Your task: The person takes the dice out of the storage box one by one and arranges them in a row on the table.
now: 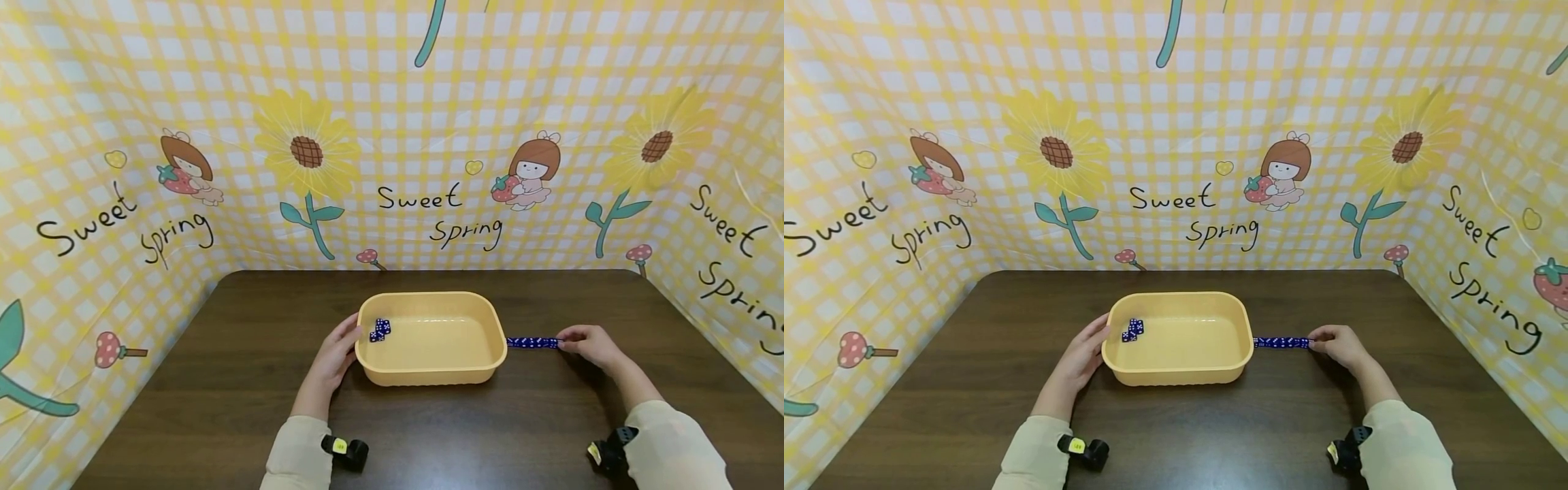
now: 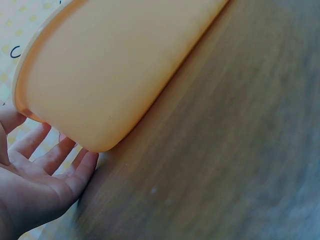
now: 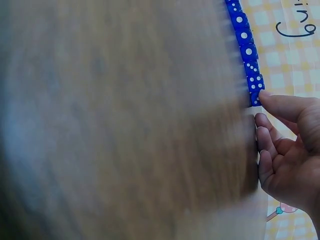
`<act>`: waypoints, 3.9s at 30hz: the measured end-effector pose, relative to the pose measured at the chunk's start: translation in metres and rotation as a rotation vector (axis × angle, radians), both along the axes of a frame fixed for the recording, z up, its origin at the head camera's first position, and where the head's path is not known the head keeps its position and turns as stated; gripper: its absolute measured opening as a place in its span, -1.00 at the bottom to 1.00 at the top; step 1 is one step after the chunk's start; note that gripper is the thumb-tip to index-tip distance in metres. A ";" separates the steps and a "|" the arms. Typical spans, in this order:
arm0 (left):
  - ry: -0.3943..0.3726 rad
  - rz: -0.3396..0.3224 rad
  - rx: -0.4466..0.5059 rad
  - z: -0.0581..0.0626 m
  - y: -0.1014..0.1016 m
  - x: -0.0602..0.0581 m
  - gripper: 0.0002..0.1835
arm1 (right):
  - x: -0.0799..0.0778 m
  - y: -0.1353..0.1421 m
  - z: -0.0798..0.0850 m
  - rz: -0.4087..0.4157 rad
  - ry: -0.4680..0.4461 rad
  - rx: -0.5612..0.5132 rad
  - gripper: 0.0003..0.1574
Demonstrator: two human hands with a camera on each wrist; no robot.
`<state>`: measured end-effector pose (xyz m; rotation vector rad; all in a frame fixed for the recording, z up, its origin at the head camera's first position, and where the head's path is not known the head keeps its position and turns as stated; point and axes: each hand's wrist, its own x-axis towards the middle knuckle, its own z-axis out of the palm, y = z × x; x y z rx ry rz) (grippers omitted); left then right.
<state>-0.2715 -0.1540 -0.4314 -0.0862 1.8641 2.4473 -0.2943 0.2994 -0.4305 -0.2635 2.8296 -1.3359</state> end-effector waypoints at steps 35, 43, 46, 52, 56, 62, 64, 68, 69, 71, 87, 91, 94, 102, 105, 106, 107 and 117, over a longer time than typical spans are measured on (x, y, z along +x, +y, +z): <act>-0.010 -0.006 0.004 0.000 0.000 0.000 -0.53 | 0.002 0.004 0.047 0.041 -0.037 -0.061 -0.39; -0.011 0.000 -0.001 0.000 0.000 0.000 -0.53 | -0.004 0.003 0.058 0.082 -0.009 -0.035 -0.38; -0.014 -0.001 0.002 0.000 0.000 0.000 -0.53 | -0.004 -0.004 0.065 0.053 -0.030 0.001 -0.38; -0.016 -0.004 -0.004 -0.001 -0.001 -0.001 -0.52 | -0.013 -0.017 0.075 0.054 -0.028 0.028 -0.44; -0.012 -0.002 0.000 0.000 -0.001 -0.001 -0.53 | -0.017 -0.027 0.082 0.066 -0.025 0.052 -0.43; -0.007 -0.004 0.001 0.000 -0.001 -0.001 -0.54 | -0.025 -0.042 0.088 0.075 -0.012 0.052 -0.46; -0.005 -0.004 -0.003 0.000 -0.002 -0.002 -0.54 | -0.028 -0.047 0.090 0.089 -0.009 0.041 -0.47; -0.006 -0.003 -0.011 0.000 -0.002 -0.002 -0.54 | -0.032 -0.059 0.093 0.121 0.002 0.021 -0.49; -0.006 -0.002 -0.012 0.000 -0.002 -0.002 -0.54 | -0.033 -0.063 0.094 0.127 0.004 0.013 -0.49; -0.008 -0.001 -0.012 0.001 -0.002 -0.001 -0.54 | -0.034 -0.069 0.095 0.130 0.006 0.002 -0.51; -0.011 0.004 -0.006 0.001 -0.001 0.000 -0.53 | -0.044 -0.124 0.097 0.188 0.033 -0.060 -0.59; -0.012 0.011 -0.010 0.001 0.000 0.000 -0.53 | -0.048 -0.139 0.094 0.200 0.029 -0.046 -0.59; -0.014 0.014 -0.009 0.001 0.000 0.000 -0.54 | -0.049 -0.151 0.091 0.217 0.025 -0.042 -0.59; -0.010 0.008 0.005 0.001 0.000 0.000 -0.54 | -0.048 -0.179 0.087 0.277 -0.004 -0.103 -0.64; -0.009 0.002 0.009 0.001 -0.001 0.000 -0.54 | -0.049 -0.188 0.084 0.297 -0.018 -0.126 -0.67; -0.009 0.000 0.009 0.001 -0.001 0.000 -0.53 | -0.049 -0.191 0.082 0.301 -0.021 -0.134 -0.67; -0.008 -0.003 0.009 0.001 -0.001 0.000 -0.53 | -0.049 -0.194 0.081 0.301 -0.025 -0.134 -0.68; -0.012 -0.003 0.010 0.001 0.000 0.000 -0.55 | -0.044 -0.218 0.071 0.329 -0.047 -0.196 -0.66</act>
